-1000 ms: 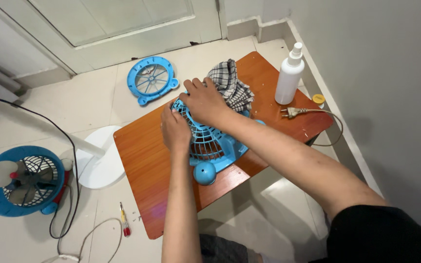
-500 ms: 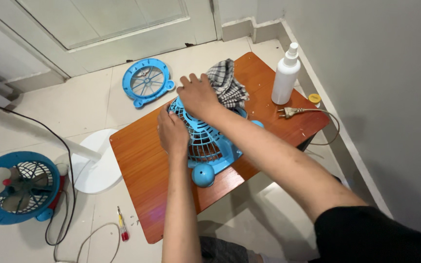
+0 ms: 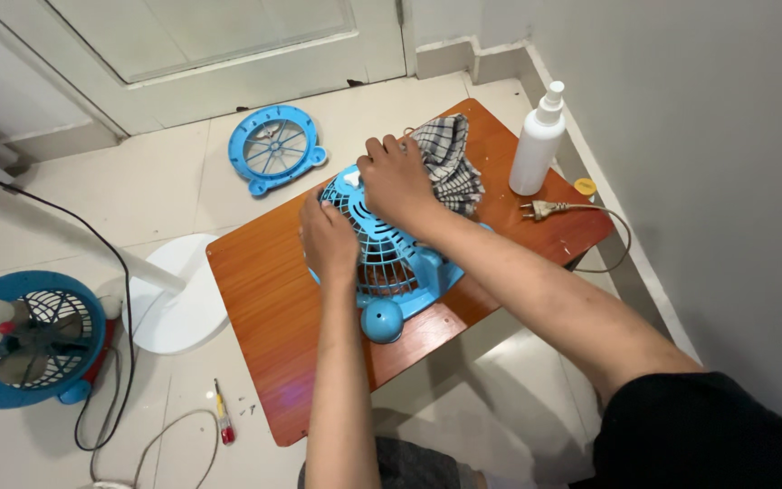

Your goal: The person wipes the front grille of a small blue fan with a cloth, then removes the grille to expose the blades. They spray cleaner onto the cloth and wipe the inner surface of the removed grille. The fan blades are not wiped in this clip.

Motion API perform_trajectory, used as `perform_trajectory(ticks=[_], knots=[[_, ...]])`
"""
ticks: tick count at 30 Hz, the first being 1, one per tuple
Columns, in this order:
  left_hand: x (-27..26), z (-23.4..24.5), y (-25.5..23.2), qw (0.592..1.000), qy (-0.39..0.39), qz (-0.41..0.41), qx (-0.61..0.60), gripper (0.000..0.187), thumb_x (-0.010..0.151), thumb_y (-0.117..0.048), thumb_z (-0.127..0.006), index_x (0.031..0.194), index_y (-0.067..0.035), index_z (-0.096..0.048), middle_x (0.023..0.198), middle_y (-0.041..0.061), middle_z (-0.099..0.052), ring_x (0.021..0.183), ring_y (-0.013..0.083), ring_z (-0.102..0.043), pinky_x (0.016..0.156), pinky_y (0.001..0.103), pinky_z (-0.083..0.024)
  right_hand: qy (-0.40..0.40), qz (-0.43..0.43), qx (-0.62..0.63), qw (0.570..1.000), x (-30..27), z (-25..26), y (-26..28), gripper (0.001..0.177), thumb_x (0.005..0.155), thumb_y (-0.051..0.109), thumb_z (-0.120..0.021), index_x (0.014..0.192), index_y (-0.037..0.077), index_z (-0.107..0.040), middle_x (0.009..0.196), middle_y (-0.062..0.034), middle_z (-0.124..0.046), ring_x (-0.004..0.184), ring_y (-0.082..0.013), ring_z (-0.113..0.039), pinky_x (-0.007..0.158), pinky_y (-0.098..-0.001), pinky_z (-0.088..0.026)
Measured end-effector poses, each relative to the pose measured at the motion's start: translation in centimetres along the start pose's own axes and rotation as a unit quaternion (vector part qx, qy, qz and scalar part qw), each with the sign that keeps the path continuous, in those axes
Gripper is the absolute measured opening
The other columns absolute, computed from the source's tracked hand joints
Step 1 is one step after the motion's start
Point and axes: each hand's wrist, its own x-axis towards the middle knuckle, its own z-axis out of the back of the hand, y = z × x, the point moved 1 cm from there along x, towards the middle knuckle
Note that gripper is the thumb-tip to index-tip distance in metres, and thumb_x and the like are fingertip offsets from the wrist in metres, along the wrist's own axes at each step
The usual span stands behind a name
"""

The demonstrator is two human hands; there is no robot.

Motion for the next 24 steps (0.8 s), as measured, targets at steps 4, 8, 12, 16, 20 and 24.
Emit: perform_trajectory(ticks=[4, 8, 12, 16, 20, 24], knots=[[0.0, 0.1, -0.2, 0.999, 0.010, 0.028, -0.012, 0.041, 0.102, -0.024, -0.040, 0.134, -0.011, -0.060, 0.140, 0.014, -0.060, 0.127, 0.0361, -0.056, 0.107, 0.049, -0.041, -0.010, 0.029, 0.063, 0.998, -1.2, 1.1, -0.8, 0.024, 0.082, 0.015, -0.064, 0.103, 0.006, -0.072, 0.110, -0.0115, -0.063, 0.109, -0.0297, -0.057, 0.098, -0.0479, -0.040], [-0.1, 0.3, -0.1, 0.998, 0.008, 0.050, -0.032, 0.041, 0.100, -0.027, -0.042, 0.134, -0.013, -0.061, 0.139, 0.013, -0.061, 0.125, 0.0353, -0.058, 0.103, 0.047, -0.044, -0.007, 0.054, 0.129, 0.990, -2.4, 2.5, -1.7, 0.031, 0.089, 0.018, -0.063, 0.118, 0.010, -0.068, 0.118, -0.0112, -0.060, 0.116, -0.0289, -0.055, 0.100, -0.0486, -0.038], [0.0, 0.2, 0.1, 0.998, 0.000, 0.050, -0.037, 0.040, 0.101, -0.028, -0.044, 0.133, -0.012, -0.063, 0.137, 0.014, -0.063, 0.124, 0.0359, -0.060, 0.102, 0.047, -0.046, 0.058, 0.063, 0.175, 0.981, -3.1, 3.5, -2.8, 0.039, 0.092, 0.022, -0.062, 0.129, 0.012, -0.065, 0.122, -0.0121, -0.060, 0.119, -0.0312, -0.053, 0.102, -0.0504, -0.037], [0.2, -0.3, 1.3, 0.995, 0.005, 0.068, -0.070, 0.041, 0.100, -0.029, -0.045, 0.133, -0.014, -0.063, 0.137, 0.013, -0.063, 0.124, 0.0327, -0.061, 0.103, 0.044, -0.047, 0.098, 0.085, 0.192, 0.973, -4.7, 4.6, -3.2, 0.048, 0.092, 0.022, -0.059, 0.140, 0.016, -0.062, 0.134, -0.0088, -0.059, 0.129, -0.0307, -0.050, 0.111, -0.0499, -0.035], [0.5, -1.2, 4.2, 0.989, 0.025, 0.126, -0.075, 0.043, 0.101, -0.034, -0.043, 0.135, -0.016, -0.061, 0.141, 0.010, -0.060, 0.133, 0.0287, -0.054, 0.113, 0.050, -0.031, 0.105, 0.107, 0.157, 0.976, -6.6, 6.4, -2.9, 0.075, 0.085, 0.053, -0.069, 0.145, 0.013, -0.052, 0.143, -0.0197, -0.048, 0.134, -0.0402, -0.042, 0.111, -0.0552, -0.029], [1.1, -1.1, 9.3, 0.988, 0.021, 0.155, 0.021, 0.045, 0.106, -0.041, -0.043, 0.140, -0.014, -0.056, 0.146, 0.012, -0.052, 0.140, 0.0312, -0.044, 0.118, 0.060, -0.017, 0.176, 0.079, 0.103, 0.976, -7.6, 8.4, -2.4, 0.099, 0.075, 0.065, -0.072, 0.151, 0.012, -0.040, 0.149, -0.0217, -0.041, 0.136, -0.0403, -0.040, 0.107, -0.0614, -0.030]])
